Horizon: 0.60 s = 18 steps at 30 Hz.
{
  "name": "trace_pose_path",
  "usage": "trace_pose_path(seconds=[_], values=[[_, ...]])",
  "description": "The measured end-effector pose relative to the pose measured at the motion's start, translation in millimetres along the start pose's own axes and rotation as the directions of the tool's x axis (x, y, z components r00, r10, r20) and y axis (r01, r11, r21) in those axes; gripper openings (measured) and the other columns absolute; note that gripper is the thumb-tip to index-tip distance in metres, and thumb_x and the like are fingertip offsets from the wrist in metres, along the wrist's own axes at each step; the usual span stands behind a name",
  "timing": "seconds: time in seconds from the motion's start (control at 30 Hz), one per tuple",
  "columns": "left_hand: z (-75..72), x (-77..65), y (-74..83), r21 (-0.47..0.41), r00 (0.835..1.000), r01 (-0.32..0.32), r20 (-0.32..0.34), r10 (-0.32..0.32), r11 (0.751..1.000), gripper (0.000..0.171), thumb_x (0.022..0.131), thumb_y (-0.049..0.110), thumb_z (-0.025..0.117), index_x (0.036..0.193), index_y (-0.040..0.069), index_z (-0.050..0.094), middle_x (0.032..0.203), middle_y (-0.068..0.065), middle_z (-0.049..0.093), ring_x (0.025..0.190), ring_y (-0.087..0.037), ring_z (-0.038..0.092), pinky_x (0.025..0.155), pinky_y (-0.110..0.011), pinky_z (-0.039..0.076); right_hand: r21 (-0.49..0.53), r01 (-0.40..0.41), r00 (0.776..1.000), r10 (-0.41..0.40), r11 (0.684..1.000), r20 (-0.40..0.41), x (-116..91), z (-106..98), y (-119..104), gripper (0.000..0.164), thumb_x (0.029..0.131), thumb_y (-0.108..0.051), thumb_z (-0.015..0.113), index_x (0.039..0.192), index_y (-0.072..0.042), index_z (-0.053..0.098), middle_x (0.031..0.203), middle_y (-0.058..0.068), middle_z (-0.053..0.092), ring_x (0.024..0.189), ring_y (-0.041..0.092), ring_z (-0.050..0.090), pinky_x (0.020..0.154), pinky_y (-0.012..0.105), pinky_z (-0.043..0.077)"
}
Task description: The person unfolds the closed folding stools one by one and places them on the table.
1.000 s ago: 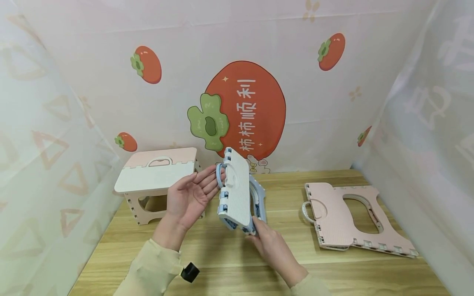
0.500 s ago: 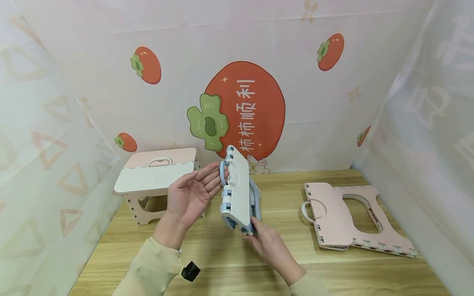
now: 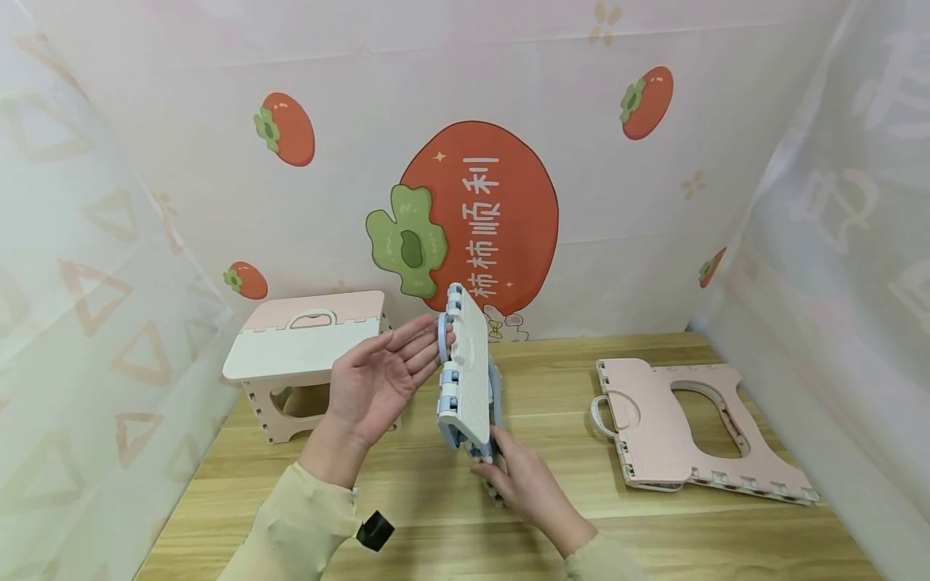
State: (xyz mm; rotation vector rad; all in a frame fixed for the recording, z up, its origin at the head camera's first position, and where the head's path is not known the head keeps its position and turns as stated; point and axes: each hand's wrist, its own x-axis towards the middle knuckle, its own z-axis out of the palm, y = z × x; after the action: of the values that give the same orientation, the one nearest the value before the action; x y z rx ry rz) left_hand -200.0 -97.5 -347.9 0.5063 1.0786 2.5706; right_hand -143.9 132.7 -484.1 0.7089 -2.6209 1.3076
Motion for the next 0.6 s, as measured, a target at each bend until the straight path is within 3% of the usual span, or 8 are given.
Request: trace_pose_path(seconds=[0.17,0.4,0.6], values=[[2.5,1.3,0.5,-0.005,1.000,0.003,0.008,-0.003,1.000,0.054,0.108,0.023,0.031,0.152,-0.006,0.042,0.158,-0.028,0.036,0.141,-0.038,0.045,0.117,-0.041,0.039,0.047,0.002,1.000,-0.002,0.999,0.009,0.9,0.2,-0.1,0.052,0.094,-0.013,0.074,0.141,-0.001,0.053,0.128,0.022,0.067,0.117,0.039,0.066,0.092,0.048,0.059],[5.6,3.7,1.2,0.002,1.000,0.012,0.013,-0.012,1.000,0.058,0.107,0.023,0.031,0.155,-0.011,0.031,0.156,-0.029,0.039,0.140,-0.039,0.048,0.116,-0.041,0.041,0.191,-0.011,0.998,0.000,0.982,0.060,2.5,2.1,-0.6,0.057,0.097,-0.016,0.071,0.145,0.003,0.048,0.136,0.028,0.061,0.126,0.045,0.058,0.099,0.054,0.053],[9.0,5.3,2.3,0.017,0.999,0.026,0.021,-0.026,1.000,0.058,0.107,0.023,0.032,0.155,-0.010,0.032,0.156,-0.028,0.039,0.140,-0.038,0.047,0.117,-0.041,0.040,0.218,-0.030,0.997,0.013,0.975,0.079,3.7,6.0,-0.1,0.055,0.099,-0.019,0.070,0.145,0.001,0.048,0.134,0.026,0.062,0.124,0.043,0.061,0.098,0.050,0.055]])
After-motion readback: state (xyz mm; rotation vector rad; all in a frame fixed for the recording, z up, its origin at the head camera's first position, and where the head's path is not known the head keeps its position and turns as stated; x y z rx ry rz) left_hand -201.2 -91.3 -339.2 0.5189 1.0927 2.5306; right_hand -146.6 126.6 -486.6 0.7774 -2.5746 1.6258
